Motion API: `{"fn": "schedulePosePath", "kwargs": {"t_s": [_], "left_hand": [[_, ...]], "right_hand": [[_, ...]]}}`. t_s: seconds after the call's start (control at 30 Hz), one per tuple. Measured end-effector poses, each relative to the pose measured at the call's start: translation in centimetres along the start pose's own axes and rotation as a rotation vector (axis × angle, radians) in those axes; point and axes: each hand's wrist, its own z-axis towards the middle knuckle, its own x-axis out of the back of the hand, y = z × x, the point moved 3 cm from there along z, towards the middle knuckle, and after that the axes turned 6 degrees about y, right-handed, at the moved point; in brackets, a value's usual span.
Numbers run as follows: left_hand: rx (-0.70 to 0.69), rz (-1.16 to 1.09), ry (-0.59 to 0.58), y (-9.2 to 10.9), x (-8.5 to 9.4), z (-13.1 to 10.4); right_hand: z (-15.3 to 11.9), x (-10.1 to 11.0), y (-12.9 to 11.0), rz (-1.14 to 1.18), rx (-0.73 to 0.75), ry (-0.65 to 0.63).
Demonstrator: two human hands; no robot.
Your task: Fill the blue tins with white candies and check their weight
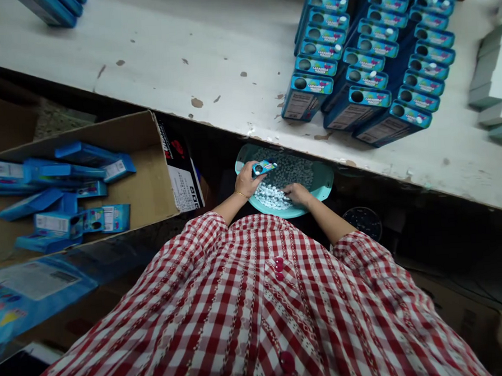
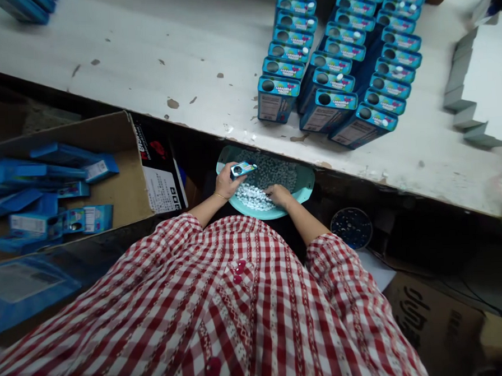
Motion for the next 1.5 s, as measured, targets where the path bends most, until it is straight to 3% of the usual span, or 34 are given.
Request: {"fn": "schedulePosePath", "kwargs": {"t_s": [0.13,0.27,0.4,0.53,0.67,0.77,0.87,1.0,1.1,1.2,1.3,1.5], "left_hand": [[0.019,-0.002,-0.007,0.0,0.0,0.0],[-0.006,-0.001,-0.028,0.2,0.1,0.0],[-0.032,0.005,-0.056,0.2,0.0,0.0],[-0.069,0.009,-0.079,0.2,-0.2,0.0],[-0.088,0.011,-0.069,0.1,-0.3,0.0],[-0.085,0.01,-0.062,0.1,-0.3,-0.1],[-0.074,-0.004,-0.044,0.1,-0.2,-0.1],[-0.073,-0.014,-0.031,0.3,0.0,-0.1],[-0.116,0.039,-0.089,0.6,-0.2,-0.1],[-0.134,0.09,-0.167,0.8,-0.4,0.0],[-0.085,0.061,-0.152,0.6,-0.4,0.0],[0.055,-0.026,-0.051,0.0,0.0,0.2]], "right_hand": [[-2.4,3.0,-0.2,0.114,0.055,0.038],[-4.7,7.0,-2.1,0.172,0.133,0.14],[-5.3,10.1,-5.4,-0.091,0.079,0.206],[-4.9,11.4,-9.2,-0.413,-0.048,0.118],[-4.4,12.0,-12.0,-0.48,-0.069,0.116],[-4.8,12.5,-12.5,-0.494,-0.058,0.129],[-6.1,13.0,-11.0,-0.505,-0.061,0.144],[-7.9,12.0,-6.0,-0.437,-0.129,0.169],[-8.0,9.8,-2.1,-0.366,-0.226,0.165],[-6.9,7.1,0.2,-0.337,-0.307,0.132],[-5.1,4.8,0.2,-0.316,-0.307,0.128],[-1.5,0.4,-2.8,-0.231,-0.15,0.096]]}}
